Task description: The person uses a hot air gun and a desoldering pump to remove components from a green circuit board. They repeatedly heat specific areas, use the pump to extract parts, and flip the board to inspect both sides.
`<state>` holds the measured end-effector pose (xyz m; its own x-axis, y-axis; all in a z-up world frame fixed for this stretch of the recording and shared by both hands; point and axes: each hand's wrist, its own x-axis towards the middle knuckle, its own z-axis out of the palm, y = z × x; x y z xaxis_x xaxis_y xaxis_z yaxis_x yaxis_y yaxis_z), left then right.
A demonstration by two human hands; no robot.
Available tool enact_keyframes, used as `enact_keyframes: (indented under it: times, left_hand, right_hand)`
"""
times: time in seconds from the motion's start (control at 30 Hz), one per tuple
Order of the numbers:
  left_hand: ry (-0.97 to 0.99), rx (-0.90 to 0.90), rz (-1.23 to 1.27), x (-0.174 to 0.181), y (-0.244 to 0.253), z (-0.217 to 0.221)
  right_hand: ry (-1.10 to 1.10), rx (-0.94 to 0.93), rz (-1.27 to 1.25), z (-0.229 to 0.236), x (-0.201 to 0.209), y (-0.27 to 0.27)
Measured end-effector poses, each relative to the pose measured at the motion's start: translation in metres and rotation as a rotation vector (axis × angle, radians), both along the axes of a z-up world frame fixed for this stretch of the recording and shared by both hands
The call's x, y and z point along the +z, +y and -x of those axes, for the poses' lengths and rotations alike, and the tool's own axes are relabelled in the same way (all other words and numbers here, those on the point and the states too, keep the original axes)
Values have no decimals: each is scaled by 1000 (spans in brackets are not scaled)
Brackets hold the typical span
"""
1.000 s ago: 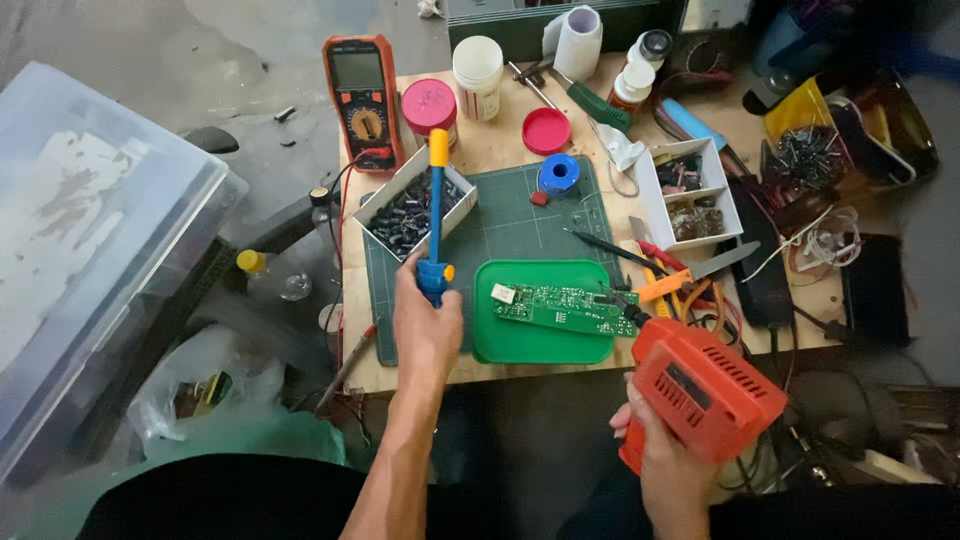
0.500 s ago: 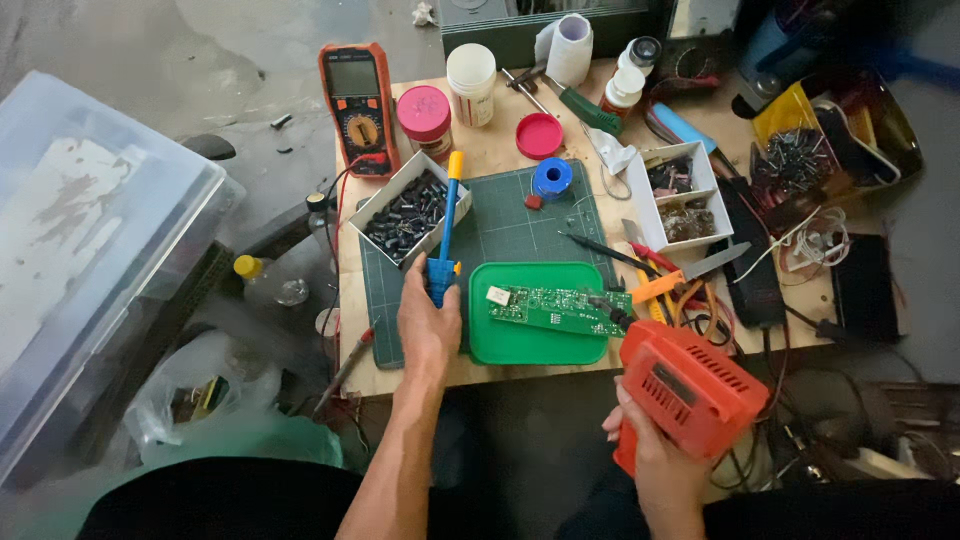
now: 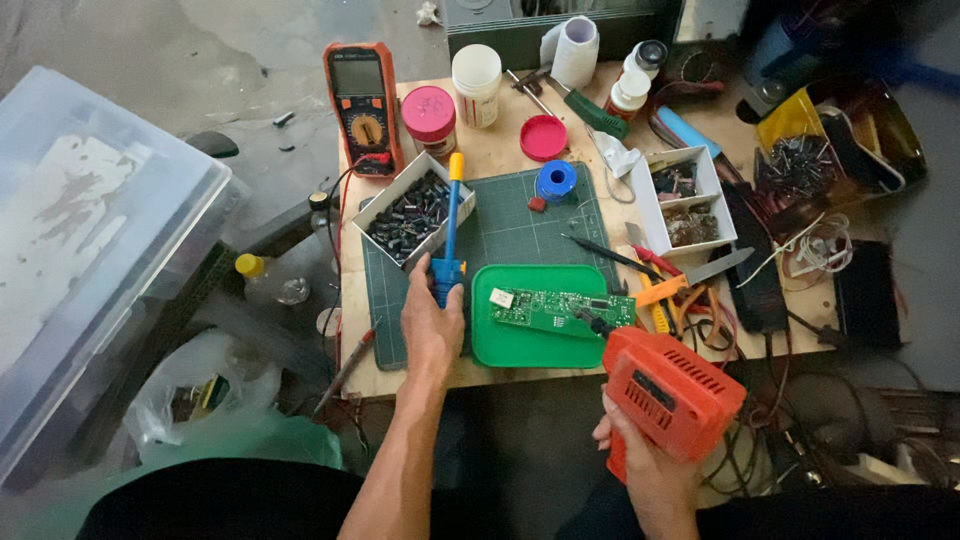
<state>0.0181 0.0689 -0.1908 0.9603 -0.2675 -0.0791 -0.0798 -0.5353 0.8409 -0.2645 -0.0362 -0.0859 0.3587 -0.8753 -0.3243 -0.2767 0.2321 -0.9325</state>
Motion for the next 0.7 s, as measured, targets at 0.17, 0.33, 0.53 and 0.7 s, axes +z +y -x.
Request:
enact_keyframes:
  times: [0.17,0.33,0.53,0.7]
  left_hand:
    - [56,-26,39,45,1,9]
    - [-5,-174,-80,126,-7,31]
    - [-250,-795,-383,92,-17,33]
    - [-380,-842,-240,57,-17,23]
  right_hand:
    - [-24,49,51,-12,24,-1]
    - [27,-43,-52,-18,27,2]
    - [69,-43,90,-15,40,-5]
    - [6,-225,277,-30,49,-42]
